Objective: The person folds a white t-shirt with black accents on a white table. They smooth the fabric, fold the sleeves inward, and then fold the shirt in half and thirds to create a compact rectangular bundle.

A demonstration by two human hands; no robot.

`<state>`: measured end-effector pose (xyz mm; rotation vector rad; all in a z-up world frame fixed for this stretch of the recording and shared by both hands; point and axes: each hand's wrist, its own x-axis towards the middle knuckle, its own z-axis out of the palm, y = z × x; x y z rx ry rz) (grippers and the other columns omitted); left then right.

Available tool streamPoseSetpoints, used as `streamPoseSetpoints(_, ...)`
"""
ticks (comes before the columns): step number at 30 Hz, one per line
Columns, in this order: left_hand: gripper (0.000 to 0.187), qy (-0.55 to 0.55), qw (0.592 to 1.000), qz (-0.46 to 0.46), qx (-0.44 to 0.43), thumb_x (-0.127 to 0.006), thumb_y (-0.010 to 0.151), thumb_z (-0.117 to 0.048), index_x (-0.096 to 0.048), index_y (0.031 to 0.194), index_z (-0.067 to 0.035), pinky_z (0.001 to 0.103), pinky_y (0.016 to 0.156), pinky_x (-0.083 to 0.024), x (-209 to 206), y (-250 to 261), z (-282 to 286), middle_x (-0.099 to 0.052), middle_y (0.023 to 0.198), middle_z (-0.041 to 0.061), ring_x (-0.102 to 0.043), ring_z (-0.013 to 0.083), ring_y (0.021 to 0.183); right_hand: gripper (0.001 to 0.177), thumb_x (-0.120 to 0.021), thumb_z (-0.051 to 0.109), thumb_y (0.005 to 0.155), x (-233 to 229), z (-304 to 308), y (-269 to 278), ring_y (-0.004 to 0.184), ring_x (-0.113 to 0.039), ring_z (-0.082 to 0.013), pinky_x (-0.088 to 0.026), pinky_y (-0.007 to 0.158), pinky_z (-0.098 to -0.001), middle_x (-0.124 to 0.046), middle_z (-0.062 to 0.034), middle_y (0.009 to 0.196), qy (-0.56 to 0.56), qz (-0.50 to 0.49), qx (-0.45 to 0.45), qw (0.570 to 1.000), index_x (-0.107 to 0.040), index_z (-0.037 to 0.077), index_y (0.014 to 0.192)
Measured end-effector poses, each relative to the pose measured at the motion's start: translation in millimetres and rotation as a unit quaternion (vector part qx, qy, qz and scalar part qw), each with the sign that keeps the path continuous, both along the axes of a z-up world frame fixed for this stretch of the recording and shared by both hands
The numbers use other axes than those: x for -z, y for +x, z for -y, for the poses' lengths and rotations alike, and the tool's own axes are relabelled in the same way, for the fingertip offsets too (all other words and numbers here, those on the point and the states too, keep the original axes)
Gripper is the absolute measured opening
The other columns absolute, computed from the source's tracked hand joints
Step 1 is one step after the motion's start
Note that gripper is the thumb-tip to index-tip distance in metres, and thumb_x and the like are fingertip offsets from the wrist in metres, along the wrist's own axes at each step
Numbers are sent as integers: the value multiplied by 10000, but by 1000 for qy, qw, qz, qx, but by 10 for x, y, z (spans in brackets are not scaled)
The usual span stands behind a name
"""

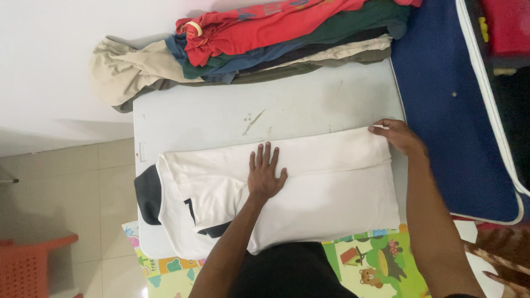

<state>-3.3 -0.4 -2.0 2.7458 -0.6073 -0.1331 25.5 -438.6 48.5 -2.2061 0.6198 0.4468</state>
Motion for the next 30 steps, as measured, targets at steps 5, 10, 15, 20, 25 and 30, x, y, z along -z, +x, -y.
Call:
streamPoseSetpoints(5,748,0,1000,16,5,-483,960,-488,-353,1581,-91,555,1246,-90,4,17,-6,-197,1681,181,-129,369,1557,388,-781,362,916,149,-21,-112,978,-600,-303,-453,890,-475,-723,-219,1081,34,54,132,989,-763,93,1195)
streamPoseSetpoints(10,744,-5,1000,22,3,-480,963,-487,-358,1582,-92,557,1248,-102,19,7,-13,-212,1680,185,-145,377,1559,312,-714,287,972,549,-148,-162,1055,-651,-295,-500,956,-458,-754,-171,1171,-80,168,113,976,-754,63,1186)
streamPoseSetpoints(15,745,-22,999,31,3,-488,960,-485,-370,1578,-86,559,1248,-106,27,2,-17,-216,1679,190,-150,383,1557,442,-618,234,1027,674,-622,-310,1457,-344,-452,-241,1197,-619,-488,-254,1530,-282,265,4,922,-618,14,1410)
streamPoseSetpoints(20,741,-21,999,36,1,-486,962,-484,-372,1581,-93,551,1257,-102,53,25,-25,-212,1686,178,-145,369,1565,652,-529,447,1015,785,-1030,-489,1515,-180,-502,-39,1174,-729,-302,-293,1628,-312,215,-109,919,-478,29,1512)
streamPoseSetpoints(25,751,-25,999,40,4,-475,967,-492,-347,1592,-98,548,1253,-89,75,0,-30,-195,1691,172,-129,365,1563,713,-403,504,1047,866,-828,-545,1522,-72,-558,50,1061,-852,-179,-251,1683,-369,162,-64,913,-374,16,1566)
streamPoseSetpoints(30,753,-7,1000,13,2,-457,964,-503,-332,1592,-105,543,1253,-74,64,32,-26,-180,1690,167,-109,358,1568,730,-375,517,1083,1085,-871,-608,1558,-34,-566,53,1096,-829,-122,-323,1700,-409,202,-66,888,-355,-8,1590)
